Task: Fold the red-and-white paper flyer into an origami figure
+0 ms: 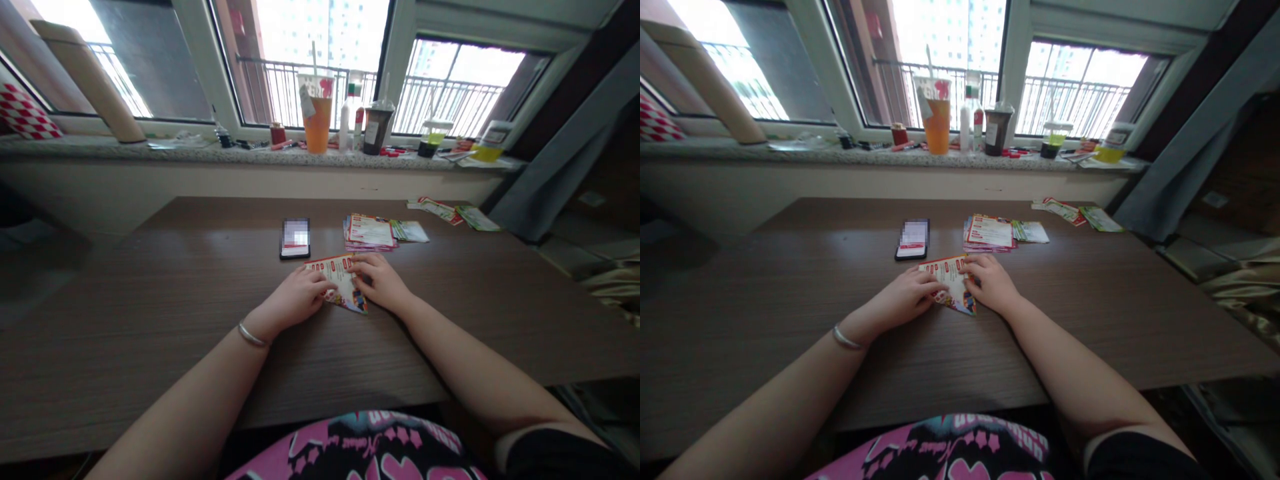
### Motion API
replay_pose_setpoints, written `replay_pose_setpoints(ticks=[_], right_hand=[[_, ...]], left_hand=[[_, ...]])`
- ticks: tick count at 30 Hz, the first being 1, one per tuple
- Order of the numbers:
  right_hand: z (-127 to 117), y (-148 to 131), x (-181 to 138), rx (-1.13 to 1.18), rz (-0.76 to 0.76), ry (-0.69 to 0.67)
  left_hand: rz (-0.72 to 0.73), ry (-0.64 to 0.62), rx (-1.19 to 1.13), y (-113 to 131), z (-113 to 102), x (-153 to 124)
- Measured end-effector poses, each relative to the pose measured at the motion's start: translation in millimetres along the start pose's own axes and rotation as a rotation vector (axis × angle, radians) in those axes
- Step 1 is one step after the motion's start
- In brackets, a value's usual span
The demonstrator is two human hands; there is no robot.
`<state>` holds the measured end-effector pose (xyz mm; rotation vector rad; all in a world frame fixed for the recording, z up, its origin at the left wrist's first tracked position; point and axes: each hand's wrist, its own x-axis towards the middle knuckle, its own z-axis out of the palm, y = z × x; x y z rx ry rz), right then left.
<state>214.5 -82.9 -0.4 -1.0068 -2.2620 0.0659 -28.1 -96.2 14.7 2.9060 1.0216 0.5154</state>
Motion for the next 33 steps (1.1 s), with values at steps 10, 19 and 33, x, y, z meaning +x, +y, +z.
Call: replay_pose_setpoints(ticks=[10,19,33], right_hand=[[3.0,3.6,-1.1,-0.005,0.02,0.038],[-0.8,-2.2,1.2,0.052,-0.041,-0.024],[1.6,-2.7,-1.6,0.108,-0.133,-0.234]], left_hand=[[-0.036,-0.065,-0.017,-0.5,-0.1,0.1],[-0.102,-0.087,0.039,1.3,-0.1,-1.6],[-0.213,0.001,0.201,-4.6,1.1,-2.8]])
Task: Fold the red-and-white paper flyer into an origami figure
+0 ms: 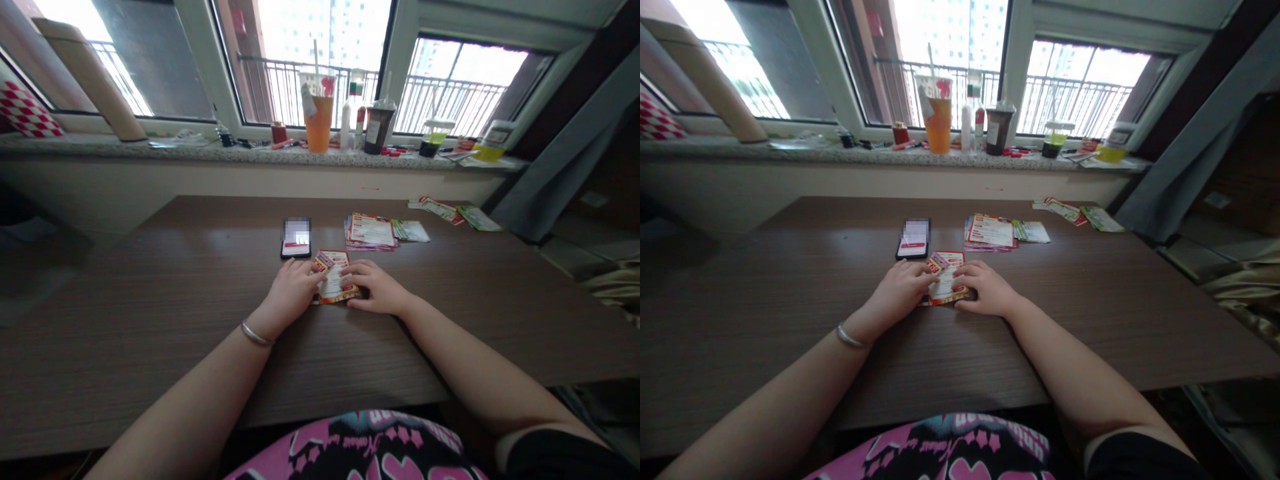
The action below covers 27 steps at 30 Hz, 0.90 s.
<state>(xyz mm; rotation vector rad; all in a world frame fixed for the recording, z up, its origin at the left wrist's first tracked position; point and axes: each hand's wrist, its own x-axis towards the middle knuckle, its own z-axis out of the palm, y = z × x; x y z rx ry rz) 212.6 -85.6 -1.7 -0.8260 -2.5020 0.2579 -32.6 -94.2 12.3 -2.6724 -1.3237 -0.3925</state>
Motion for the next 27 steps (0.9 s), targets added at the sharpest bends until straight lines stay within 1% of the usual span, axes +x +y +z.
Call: replay_pose_setpoints(ticks=[6,12,16,19,22,27], right_hand=[[-1,0,1,-0.013,-0.044,0.019],[-2,-1,3,-0.001,-0.072,0.031],[-2,-2,3,0.006,-0.058,0.03],[-3,-2,3,0.011,-0.015,0.007],[-2,-2,2,-0.001,0.072,-0.005],[-3,-4,2,0.007,0.202,0.006]], left_hand=[[0.003,0.004,0.009,1,0,1],[0.028,-0.039,-0.089,4,-3,1],[0.036,-0.073,-0.137,3,-2,0],[0.065,-0.115,-0.165,2,4,-1],[0.092,-0.194,-0.169,1,11,-3],[0.048,-0.31,-0.126,4,16,-4]])
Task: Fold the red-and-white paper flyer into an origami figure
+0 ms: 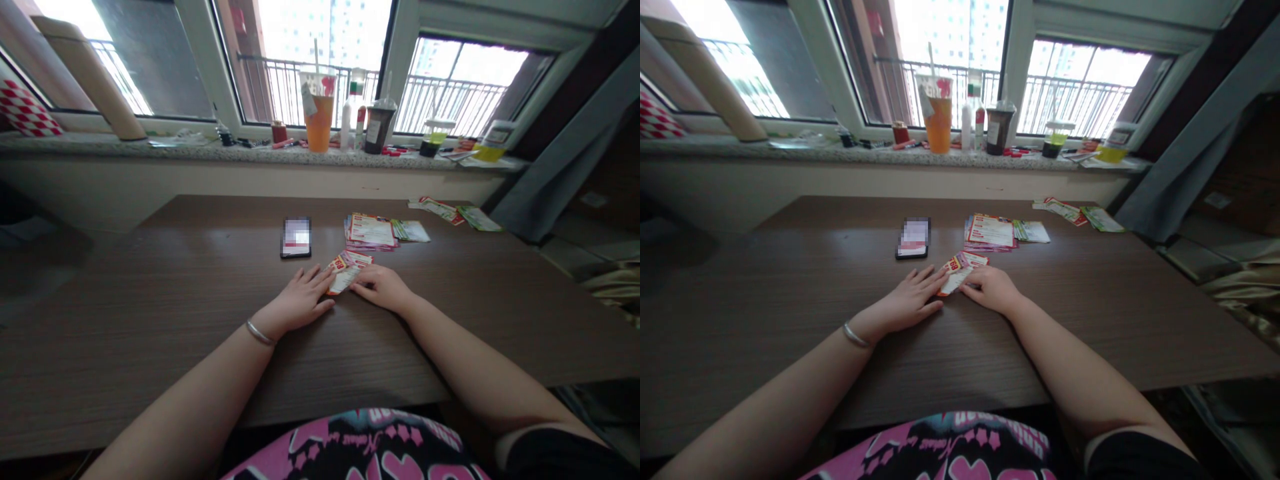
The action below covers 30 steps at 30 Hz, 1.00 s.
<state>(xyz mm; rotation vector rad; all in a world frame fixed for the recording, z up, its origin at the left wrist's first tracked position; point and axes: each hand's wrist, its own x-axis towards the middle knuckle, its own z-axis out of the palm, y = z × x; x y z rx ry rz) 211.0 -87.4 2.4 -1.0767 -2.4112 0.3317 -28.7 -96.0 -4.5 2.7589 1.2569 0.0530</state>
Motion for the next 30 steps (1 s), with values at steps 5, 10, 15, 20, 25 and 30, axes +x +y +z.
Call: replay_pose_setpoints(ticks=[5,10,15,20,25,30], right_hand=[[2,3,3,0.128,0.022,-0.04],[4,7,3,0.182,0.137,-0.039],[3,12,2,0.191,0.258,0.005],[3,18,3,0.023,0.385,0.064],[0,23,4,-0.053,0.469,0.069],[-4,29,5,-0.027,0.485,0.012]], left_hand=[[-0.025,-0.041,0.008,3,0,0],[-0.023,-0.037,-0.006,4,1,0],[0.033,0.001,-0.01,10,3,2],[0.081,0.013,-0.002,16,6,2],[0.156,0.003,0.019,19,5,1],[0.174,-0.048,0.01,21,2,2]])
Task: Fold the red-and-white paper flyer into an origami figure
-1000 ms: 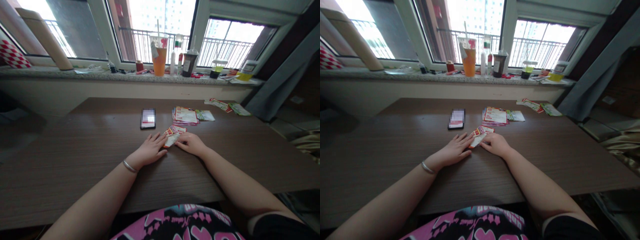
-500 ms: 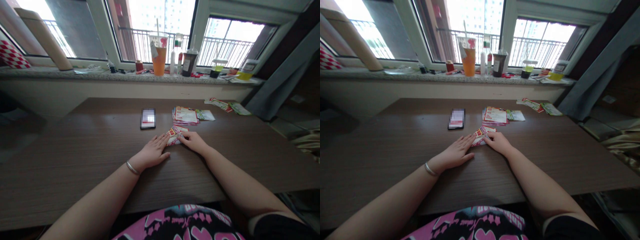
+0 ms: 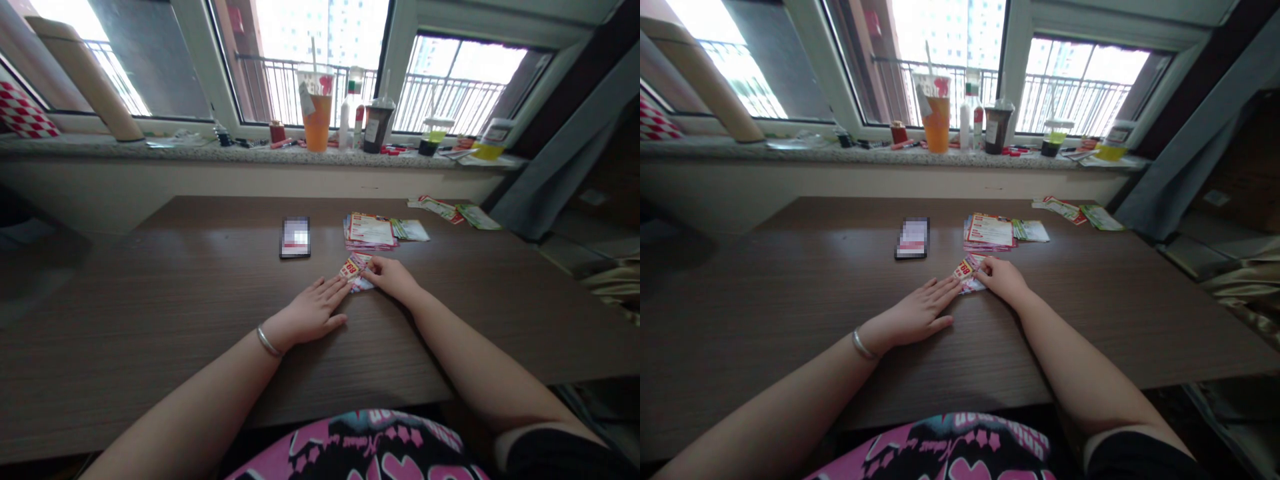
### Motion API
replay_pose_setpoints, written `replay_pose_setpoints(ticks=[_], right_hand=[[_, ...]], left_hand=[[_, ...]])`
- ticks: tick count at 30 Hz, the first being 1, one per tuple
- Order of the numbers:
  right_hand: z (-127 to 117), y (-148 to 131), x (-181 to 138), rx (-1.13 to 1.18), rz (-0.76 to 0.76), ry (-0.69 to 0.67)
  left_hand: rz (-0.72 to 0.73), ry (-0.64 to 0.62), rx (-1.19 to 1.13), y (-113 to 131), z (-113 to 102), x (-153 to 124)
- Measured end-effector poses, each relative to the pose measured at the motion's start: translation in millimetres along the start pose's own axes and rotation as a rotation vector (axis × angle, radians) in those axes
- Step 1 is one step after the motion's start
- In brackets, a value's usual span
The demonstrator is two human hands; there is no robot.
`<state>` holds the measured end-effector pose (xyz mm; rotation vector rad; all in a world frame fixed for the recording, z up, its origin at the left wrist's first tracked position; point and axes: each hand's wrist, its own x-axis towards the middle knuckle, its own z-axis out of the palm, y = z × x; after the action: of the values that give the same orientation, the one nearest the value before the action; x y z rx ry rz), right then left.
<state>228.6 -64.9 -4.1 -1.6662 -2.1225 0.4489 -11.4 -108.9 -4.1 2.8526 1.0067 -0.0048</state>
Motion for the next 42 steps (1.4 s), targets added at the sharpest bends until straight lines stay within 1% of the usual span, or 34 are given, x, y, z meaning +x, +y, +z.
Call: replay_pose_setpoints(ticks=[4,8,13,19,24,29,35,37,40,42], right_hand=[[-4,-2,0,-0.072,0.005,-0.014],[-8,-7,-2,-0.184,0.045,-0.024],[-9,-9,-2,-0.282,0.065,-0.033],[-9,-7,-2,-0.282,0.063,-0.04],[-10,-4,-1,-0.285,0.133,-0.047],[-10,-3,0,-0.257,0.153,-0.048],[-14,3,1,-0.267,0.19,-0.084],[-15,4,1,-0.265,0.198,-0.085],[-14,3,-1,-0.268,0.19,-0.036],[-13,1,-3,-0.292,0.102,0.054]], left_hand=[[0.018,0.019,-0.01,1,-2,0],[0.031,0.042,-0.019,2,-3,0],[0.036,0.035,-0.035,2,-5,1],[0.025,0.01,-0.073,2,-8,1],[0.038,0.031,-0.098,1,-9,1],[0.042,0.037,-0.113,0,-10,0],[0.038,0.112,-0.102,-4,-7,-2],[0.043,0.113,-0.106,-5,-6,-3],[0.051,0.103,-0.116,-5,-6,-3],[0.058,0.107,-0.116,-5,-7,-2]])
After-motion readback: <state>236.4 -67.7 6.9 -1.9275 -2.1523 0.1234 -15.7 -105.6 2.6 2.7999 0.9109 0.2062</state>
